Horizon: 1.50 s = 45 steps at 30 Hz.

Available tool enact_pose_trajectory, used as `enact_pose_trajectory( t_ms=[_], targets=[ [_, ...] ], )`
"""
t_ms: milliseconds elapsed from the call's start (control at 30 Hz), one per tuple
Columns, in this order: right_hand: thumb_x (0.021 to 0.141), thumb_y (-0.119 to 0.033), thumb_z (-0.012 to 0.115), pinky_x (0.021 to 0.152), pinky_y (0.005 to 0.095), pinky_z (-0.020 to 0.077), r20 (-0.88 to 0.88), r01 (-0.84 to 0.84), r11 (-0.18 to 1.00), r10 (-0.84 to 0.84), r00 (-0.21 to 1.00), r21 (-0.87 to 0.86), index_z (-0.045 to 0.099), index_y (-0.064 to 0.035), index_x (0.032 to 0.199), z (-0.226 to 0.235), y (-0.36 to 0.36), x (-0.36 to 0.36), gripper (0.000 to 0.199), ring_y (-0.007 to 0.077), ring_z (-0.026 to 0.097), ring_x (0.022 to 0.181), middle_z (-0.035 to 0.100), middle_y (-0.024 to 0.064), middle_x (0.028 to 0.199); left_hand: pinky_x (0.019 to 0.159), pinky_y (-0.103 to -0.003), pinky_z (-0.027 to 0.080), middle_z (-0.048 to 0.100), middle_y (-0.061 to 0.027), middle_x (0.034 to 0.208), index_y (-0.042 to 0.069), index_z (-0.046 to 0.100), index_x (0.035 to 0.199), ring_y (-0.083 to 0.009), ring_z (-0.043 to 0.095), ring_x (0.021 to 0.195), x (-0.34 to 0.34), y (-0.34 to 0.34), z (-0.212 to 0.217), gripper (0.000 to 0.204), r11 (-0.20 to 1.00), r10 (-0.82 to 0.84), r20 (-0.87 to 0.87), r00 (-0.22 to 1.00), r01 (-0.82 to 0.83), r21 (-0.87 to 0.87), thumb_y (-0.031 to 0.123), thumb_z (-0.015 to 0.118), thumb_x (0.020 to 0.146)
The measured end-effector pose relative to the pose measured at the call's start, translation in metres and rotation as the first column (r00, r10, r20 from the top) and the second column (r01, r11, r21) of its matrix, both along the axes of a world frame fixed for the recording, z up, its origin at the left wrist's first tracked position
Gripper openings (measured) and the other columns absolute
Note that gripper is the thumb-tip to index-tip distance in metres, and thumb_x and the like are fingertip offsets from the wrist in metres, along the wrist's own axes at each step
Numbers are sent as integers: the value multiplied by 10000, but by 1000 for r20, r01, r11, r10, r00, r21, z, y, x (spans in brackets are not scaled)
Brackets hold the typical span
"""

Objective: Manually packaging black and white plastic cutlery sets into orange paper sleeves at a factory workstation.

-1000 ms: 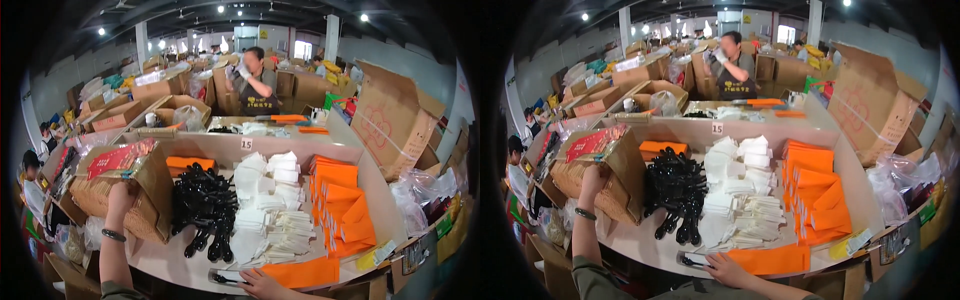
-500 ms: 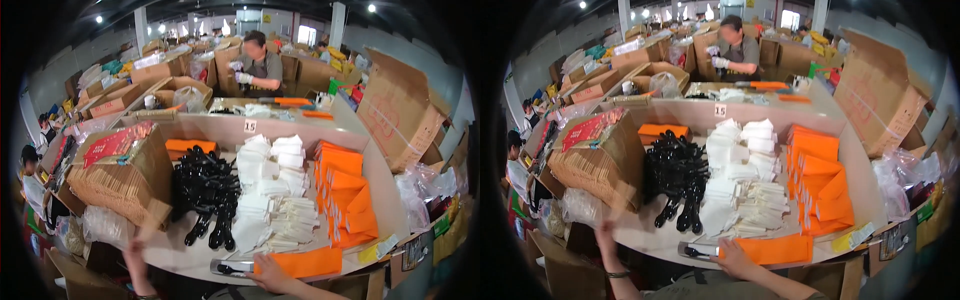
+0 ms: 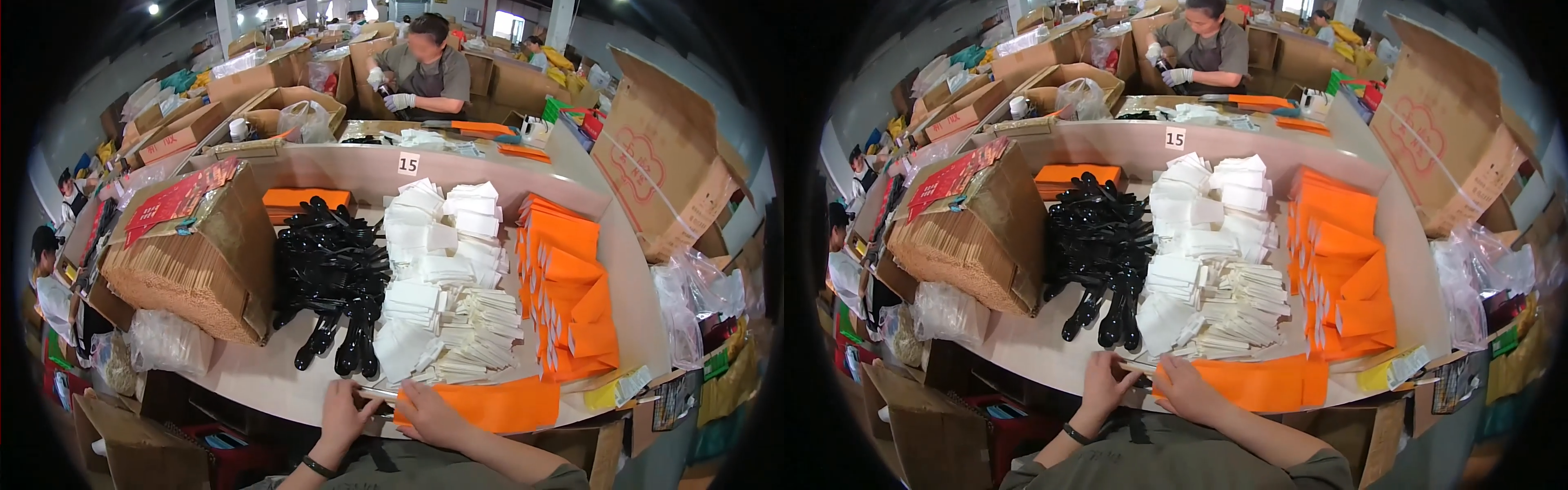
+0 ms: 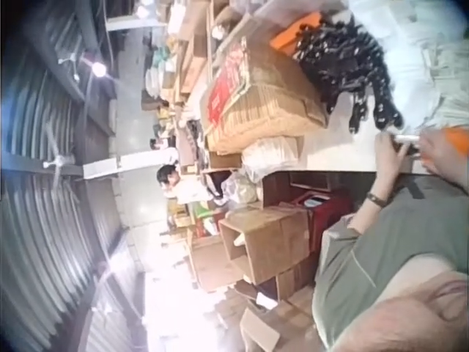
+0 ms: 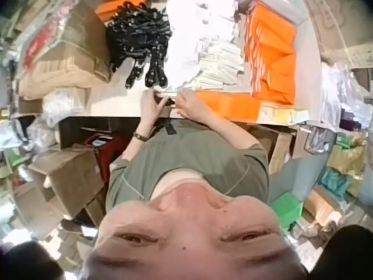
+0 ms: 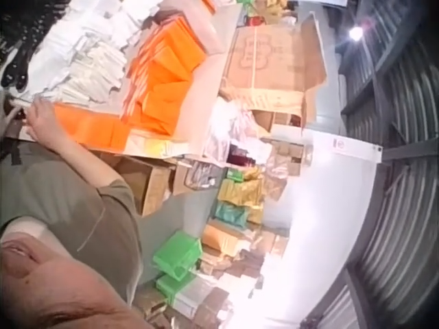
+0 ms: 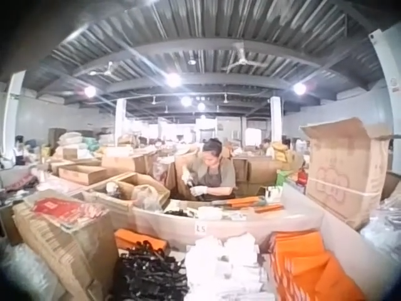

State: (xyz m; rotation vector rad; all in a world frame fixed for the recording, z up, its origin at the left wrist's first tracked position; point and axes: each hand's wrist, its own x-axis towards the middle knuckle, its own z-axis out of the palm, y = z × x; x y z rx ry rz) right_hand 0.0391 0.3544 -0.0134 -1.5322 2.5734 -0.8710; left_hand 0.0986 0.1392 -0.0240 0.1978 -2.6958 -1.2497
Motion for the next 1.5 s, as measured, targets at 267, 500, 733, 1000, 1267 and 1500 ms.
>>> enact_pose_trajectory(
  t_ms=[267,500,733,1000,1267,1500],
  targets=[
    [764,-234,753,928,441,481,-32,16,1000,-16,999,3,583,-20,1010,1,-1,4,368,375,560,1107,582,222,1152,887,-352,512,628,-160,1088,-8,554,1213,-271,633,981,7,31,-9,386,739,-253,235,939,31,673,197,688,914],
    [778,-224,689,752,438,504,-106,-126,963,103,989,-238,586,-62,1003,11,-1,-1,296,342,613,909,586,173,1021,886,-417,488,594,-160,1041,11,524,1312,-328,578,1029,9,5,61,613,687,-478,-68,876,325,-650,278,750,808],
    [789,-280,749,558,410,472,-191,138,977,-168,967,-161,568,-109,703,93,89,-89,264,281,581,662,506,78,735,690,-424,506,606,-108,850,84,582,1026,-338,617,794,-13,-19,41,503,828,-288,-120,950,185,-530,114,822,584],
    [709,-272,860,1112,507,373,-139,692,480,-759,636,539,256,-184,1576,89,314,-112,1060,451,407,1345,327,265,1507,590,-363,452,553,-82,731,30,584,1077,-260,558,632,27,-20,-28,559,944,-159,18,987,158,-290,202,855,620],
    [769,-32,796,1139,451,400,660,783,540,-714,233,308,197,-365,1577,34,320,-317,1060,396,335,1431,198,233,1610,598,-394,439,545,-67,732,83,578,1093,-289,561,671,23,-19,-28,618,903,-224,-9,975,204,-379,327,840,589],
    [692,-188,888,1198,470,281,-114,777,359,-871,478,517,-6,-388,1584,31,312,-329,1279,437,254,1466,140,300,1604,611,-410,462,558,-113,744,45,580,1092,-327,579,666,18,-26,-33,633,900,-229,-47,972,193,-391,299,831,569]
  ],
)
